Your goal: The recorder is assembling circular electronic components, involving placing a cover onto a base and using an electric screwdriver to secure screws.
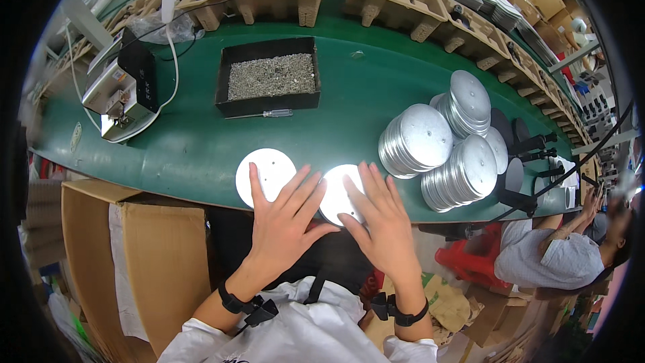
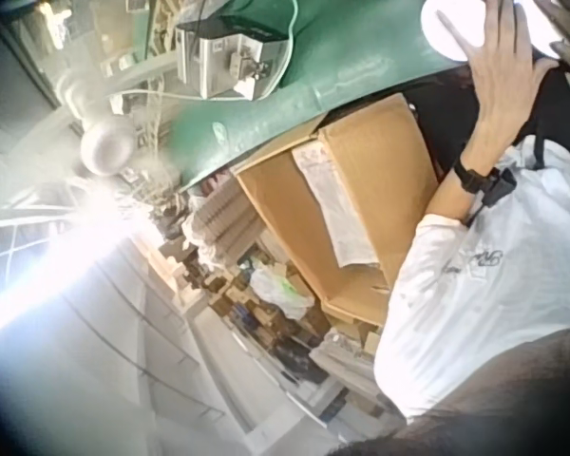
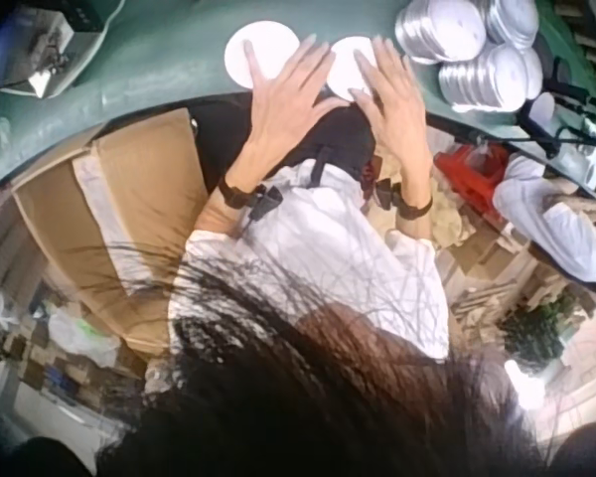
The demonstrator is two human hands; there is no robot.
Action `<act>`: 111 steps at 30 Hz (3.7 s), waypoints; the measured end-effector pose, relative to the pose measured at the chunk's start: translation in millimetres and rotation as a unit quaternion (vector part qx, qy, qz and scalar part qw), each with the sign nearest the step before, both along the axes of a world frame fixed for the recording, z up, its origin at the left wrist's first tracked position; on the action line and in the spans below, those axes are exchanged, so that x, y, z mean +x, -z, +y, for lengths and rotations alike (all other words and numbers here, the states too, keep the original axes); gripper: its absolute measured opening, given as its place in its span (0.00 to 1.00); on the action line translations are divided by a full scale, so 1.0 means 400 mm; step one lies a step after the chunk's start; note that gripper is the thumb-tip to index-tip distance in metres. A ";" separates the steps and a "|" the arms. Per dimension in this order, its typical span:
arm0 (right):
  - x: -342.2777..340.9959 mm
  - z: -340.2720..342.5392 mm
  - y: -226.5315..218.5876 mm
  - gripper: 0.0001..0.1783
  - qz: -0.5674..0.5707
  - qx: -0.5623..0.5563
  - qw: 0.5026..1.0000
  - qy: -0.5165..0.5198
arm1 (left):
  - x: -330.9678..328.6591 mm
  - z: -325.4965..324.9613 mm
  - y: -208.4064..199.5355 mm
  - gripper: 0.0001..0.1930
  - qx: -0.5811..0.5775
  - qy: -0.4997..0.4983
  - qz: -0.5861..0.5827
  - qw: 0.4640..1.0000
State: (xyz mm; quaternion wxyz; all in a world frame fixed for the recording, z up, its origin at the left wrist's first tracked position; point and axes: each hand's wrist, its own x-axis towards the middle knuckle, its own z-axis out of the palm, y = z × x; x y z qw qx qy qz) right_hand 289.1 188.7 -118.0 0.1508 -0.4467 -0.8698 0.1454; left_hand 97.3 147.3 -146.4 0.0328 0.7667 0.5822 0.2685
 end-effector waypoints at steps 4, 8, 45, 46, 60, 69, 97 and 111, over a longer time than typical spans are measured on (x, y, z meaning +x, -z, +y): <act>-0.017 0.013 0.036 0.29 0.030 0.027 0.999 -0.017 | -0.017 -0.006 0.016 0.34 -0.002 -0.011 -0.011 1.000; 0.047 -0.056 0.070 0.25 0.094 0.079 0.990 0.067 | -0.018 -0.005 0.002 0.34 0.015 0.008 -0.024 1.000; -0.320 -0.093 0.029 0.34 -0.029 0.113 0.993 0.020 | -0.269 -0.095 0.002 0.50 -0.029 -0.085 -0.039 0.995; -0.317 -0.085 0.031 0.34 -0.029 0.113 0.993 0.021 | -0.270 -0.087 0.004 0.51 -0.026 -0.079 -0.050 0.995; 0.453 -0.174 0.212 0.30 0.393 0.136 0.793 0.444 | -0.286 0.096 -0.279 0.25 0.079 0.047 -0.152 0.984; 0.438 -0.225 0.262 0.40 0.368 -0.063 0.860 0.346 | -0.306 0.392 -0.318 0.11 -0.227 0.078 -0.036 0.970; -0.044 -0.204 -0.411 0.20 0.792 -0.049 0.585 -0.167 | -0.060 -0.199 -0.274 0.07 -0.012 0.211 -0.251 0.945; -0.089 -0.201 -0.393 0.21 0.776 -0.098 0.594 -0.185 | -0.097 -0.215 -0.249 0.06 -0.011 0.196 -0.278 0.940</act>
